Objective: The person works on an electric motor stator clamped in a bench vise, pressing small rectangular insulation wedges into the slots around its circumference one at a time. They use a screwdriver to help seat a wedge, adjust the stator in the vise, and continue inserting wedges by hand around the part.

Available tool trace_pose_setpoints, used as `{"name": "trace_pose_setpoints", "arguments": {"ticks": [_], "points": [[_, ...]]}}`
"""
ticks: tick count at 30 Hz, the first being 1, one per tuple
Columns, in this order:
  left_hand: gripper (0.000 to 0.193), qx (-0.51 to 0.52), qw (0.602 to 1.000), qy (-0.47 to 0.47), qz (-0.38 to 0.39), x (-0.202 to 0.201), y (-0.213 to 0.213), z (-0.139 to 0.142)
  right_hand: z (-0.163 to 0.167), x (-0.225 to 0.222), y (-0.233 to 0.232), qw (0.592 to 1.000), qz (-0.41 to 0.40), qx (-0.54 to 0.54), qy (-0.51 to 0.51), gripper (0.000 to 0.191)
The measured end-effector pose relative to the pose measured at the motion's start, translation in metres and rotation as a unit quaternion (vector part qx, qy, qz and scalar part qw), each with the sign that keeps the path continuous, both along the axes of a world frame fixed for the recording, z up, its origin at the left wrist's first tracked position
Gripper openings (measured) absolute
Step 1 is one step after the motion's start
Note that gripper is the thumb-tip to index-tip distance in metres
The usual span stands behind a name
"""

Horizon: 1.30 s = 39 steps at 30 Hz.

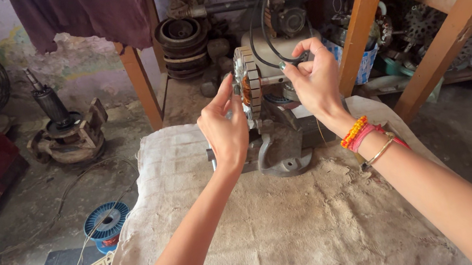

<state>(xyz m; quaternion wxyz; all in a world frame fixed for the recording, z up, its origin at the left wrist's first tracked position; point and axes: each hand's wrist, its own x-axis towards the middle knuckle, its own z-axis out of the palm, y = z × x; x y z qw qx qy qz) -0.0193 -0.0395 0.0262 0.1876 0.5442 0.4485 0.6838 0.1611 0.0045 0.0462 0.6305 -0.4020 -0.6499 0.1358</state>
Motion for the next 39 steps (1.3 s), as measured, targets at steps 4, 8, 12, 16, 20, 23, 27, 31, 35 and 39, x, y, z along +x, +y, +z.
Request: {"name": "trace_pose_setpoints", "arguments": {"ticks": [4,8,12,16,20,23,27,31,35,39], "points": [[0.043,0.033,0.994,0.088,0.058,-0.001,-0.004,-0.007,0.002,0.0,-0.002,1.0,0.003,0.0,0.0,0.022],[0.045,0.07,0.99,0.106,0.064,0.001,-0.012,-0.009,0.002,0.001,-0.004,1.0,0.014,0.011,0.008,0.021],[0.044,0.104,0.98,0.144,0.092,0.002,-0.017,-0.006,-0.004,0.005,0.002,1.0,0.012,0.009,-0.001,0.019],[0.044,-0.17,0.978,0.121,0.01,-0.002,-0.001,-0.003,-0.019,0.015,0.017,0.999,-0.037,-0.005,-0.024,0.019],[0.035,-0.057,0.996,-0.018,-0.068,-0.026,0.021,-0.013,-0.037,0.038,0.02,0.994,-0.07,-0.073,0.037,0.025],[0.03,0.058,0.997,0.033,-0.037,-0.04,0.021,-0.027,-0.052,0.041,0.007,0.993,-0.065,-0.092,0.048,0.023],[0.033,0.1,0.96,0.261,-0.013,-0.034,-0.002,-0.035,-0.06,0.03,-0.026,0.984,-0.024,-0.159,0.083,0.025],[0.04,0.133,0.916,0.375,-0.057,-0.003,-0.021,-0.02,-0.061,0.009,-0.077,0.982,0.055,-0.131,0.12,0.019],[0.024,0.206,0.924,0.321,-0.04,0.021,-0.028,-0.008,-0.052,-0.007,-0.119,0.998,0.021,-0.062,0.021,0.011],[0.013,0.197,0.938,0.284,-0.02,0.014,-0.03,-0.009,-0.017,0.0,-0.115,0.99,-0.069,0.048,-0.113,0.036]]}}
